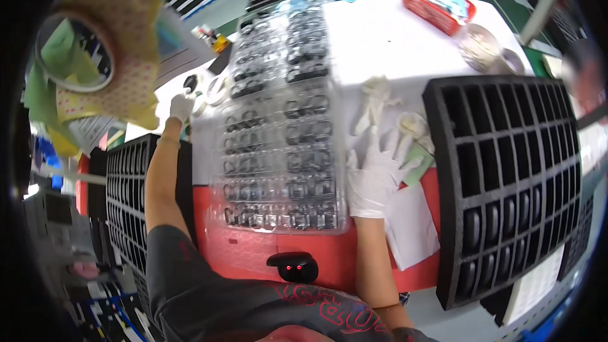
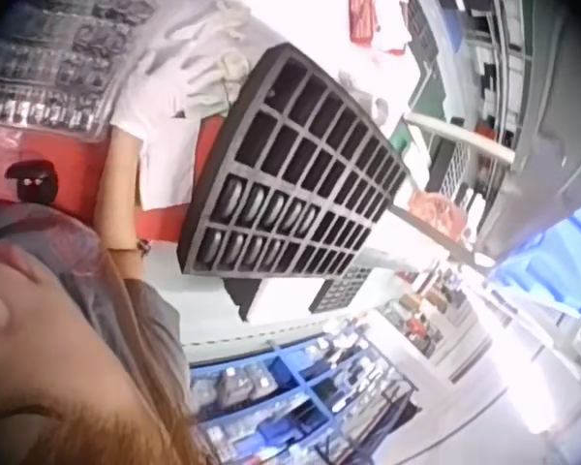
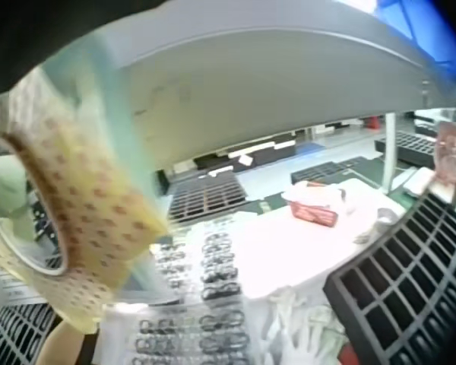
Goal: Assembling electronic components into trays and inspecting them at a factory workstation.
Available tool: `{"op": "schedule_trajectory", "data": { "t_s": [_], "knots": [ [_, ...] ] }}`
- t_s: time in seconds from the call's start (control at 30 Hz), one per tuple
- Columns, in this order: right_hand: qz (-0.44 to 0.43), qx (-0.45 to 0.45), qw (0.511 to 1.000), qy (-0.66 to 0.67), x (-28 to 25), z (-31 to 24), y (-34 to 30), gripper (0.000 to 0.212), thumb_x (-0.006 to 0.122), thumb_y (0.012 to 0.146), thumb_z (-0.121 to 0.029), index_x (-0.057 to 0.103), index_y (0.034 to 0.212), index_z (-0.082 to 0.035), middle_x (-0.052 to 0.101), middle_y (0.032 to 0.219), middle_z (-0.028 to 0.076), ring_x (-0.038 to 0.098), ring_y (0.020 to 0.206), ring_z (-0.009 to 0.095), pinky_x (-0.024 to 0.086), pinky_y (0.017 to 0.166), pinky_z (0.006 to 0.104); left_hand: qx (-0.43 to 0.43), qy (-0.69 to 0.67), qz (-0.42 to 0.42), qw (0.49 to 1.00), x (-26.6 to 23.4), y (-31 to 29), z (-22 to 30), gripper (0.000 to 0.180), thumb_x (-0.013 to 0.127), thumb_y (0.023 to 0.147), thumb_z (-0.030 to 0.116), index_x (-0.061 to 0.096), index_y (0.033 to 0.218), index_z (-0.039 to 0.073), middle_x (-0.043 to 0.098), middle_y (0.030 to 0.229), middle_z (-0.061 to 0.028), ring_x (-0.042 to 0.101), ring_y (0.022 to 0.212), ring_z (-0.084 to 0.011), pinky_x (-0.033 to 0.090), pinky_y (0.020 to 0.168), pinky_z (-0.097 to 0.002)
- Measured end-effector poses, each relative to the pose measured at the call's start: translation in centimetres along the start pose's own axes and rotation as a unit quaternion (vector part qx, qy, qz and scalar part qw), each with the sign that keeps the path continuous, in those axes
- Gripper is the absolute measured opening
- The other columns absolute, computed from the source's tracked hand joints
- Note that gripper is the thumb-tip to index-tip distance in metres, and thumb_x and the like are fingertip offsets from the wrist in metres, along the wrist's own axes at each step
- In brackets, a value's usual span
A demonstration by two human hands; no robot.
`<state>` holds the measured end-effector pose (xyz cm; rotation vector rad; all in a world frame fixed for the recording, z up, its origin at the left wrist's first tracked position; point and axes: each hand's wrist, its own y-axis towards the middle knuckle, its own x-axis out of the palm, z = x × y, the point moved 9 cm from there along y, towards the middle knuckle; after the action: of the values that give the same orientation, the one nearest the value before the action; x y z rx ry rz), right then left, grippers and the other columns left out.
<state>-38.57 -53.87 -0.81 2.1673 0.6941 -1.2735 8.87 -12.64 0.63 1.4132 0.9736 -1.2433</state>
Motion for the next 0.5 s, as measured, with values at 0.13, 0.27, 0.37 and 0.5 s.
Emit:
{"op": "schedule_trajectory", "data": {
  "t_s": [0.13,0.27,0.37,0.5],
  "knots": [
    [-0.002,0.005,1.0,0.004,-1.1,0.5,-0.1,0.059,0.069,0.085,-0.037,0.061,0.139,-0.016,0.049,0.15,0.019,0.03,0.149,0.04,0.005,0.121,0.0677,0.167,-0.124,0.188,0.96,-0.7,-2.8,7.1,0.038,0.061,0.097,0.033,0.069,0.119,0.002,0.07,0.114,-0.0212,0.064,0.109,-0.0372,0.049,0.098,-0.0434],
    [0.077,0.001,0.995,0.059,-1.9,1.0,-0.7,0.036,0.072,0.086,-0.024,0.07,0.121,-0.016,0.058,0.14,0.013,0.044,0.139,0.037,0.011,0.121,0.0644,0.367,-0.136,0.13,0.911,-3.5,-9.0,17.7,0.033,0.058,0.102,0.025,0.063,0.126,0.003,0.065,0.117,-0.0174,0.062,0.11,-0.0345,0.049,0.095,-0.0406],
    [0.148,-0.11,0.958,0.219,-4.3,-2.0,-0.8,0.03,0.067,0.09,-0.02,0.072,0.119,-0.014,0.063,0.133,0.018,0.053,0.13,0.039,0.034,0.115,0.0557,0.103,-0.493,-0.076,0.86,-2.0,-6.7,12.5,0.041,0.054,0.106,0.028,0.054,0.139,0.004,0.062,0.131,-0.0095,0.062,0.119,-0.0226,0.05,0.1,-0.0371],
    [-0.03,-0.015,0.901,0.432,0.4,-0.7,-0.7,0.032,0.058,0.097,-0.013,0.066,0.128,-0.013,0.069,0.123,0.015,0.067,0.108,0.036,0.053,0.093,0.0425,0.432,0.182,-0.065,0.881,-4.0,-15.0,18.0,0.05,0.045,0.107,0.045,0.055,0.139,0.008,0.064,0.125,-0.0072,0.064,0.109,-0.0206,0.054,0.094,-0.0399]
  ]
}}
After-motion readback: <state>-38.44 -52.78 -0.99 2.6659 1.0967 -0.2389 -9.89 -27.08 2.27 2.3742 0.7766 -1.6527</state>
